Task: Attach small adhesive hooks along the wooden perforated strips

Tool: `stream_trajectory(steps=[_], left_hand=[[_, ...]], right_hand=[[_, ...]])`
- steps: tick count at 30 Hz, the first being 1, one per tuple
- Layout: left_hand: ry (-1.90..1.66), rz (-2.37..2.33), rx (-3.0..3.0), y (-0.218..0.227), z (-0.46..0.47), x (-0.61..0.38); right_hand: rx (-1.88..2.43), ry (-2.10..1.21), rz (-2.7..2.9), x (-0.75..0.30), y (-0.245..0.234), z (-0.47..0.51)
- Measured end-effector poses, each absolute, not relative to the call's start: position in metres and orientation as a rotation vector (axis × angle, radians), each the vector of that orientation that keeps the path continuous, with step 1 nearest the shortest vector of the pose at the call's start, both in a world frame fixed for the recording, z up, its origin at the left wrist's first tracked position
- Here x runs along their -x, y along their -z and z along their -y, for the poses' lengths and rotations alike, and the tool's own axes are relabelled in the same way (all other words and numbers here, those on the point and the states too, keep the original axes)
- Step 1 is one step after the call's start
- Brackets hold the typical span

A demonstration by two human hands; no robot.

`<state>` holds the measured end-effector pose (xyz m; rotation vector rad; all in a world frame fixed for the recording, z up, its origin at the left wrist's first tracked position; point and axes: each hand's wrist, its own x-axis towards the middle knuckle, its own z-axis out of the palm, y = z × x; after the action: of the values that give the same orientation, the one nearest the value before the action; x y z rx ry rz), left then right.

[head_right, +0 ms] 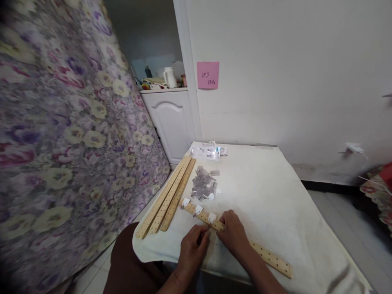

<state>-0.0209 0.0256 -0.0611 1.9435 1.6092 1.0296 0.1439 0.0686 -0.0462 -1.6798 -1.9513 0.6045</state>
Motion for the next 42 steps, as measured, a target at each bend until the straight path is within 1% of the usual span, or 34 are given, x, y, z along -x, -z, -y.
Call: stream_trajectory(steps=[9,16,25,32,42], left_hand=[[-1.046,-1.643,-1.899,0.058,-0.032,0.027],[-0.973,-1.651,-1.961,0.057,-0.037,0.027],[-0.923,-1.645,-1.962,0.055,-0.037,0.025],[-0.948,-1.646,-1.961,0.056,-0.038,0.025],[-0.933,-1.667,-1.946,0.055,-0.037,0.026]], right_hand=[[1.658,-0.706,1.955,-0.148,0.043,-0.07],[1.382,-0.885,1.844,-0.146,0.046,-0.072],[1.338,-0.877,1.893,-0.14,0.055,-0.074],[1.367,-0.814,1.89,-0.139,0.053,-0.073],[1.343,-0.838,1.885,-0.139,0.048,-0.074]])
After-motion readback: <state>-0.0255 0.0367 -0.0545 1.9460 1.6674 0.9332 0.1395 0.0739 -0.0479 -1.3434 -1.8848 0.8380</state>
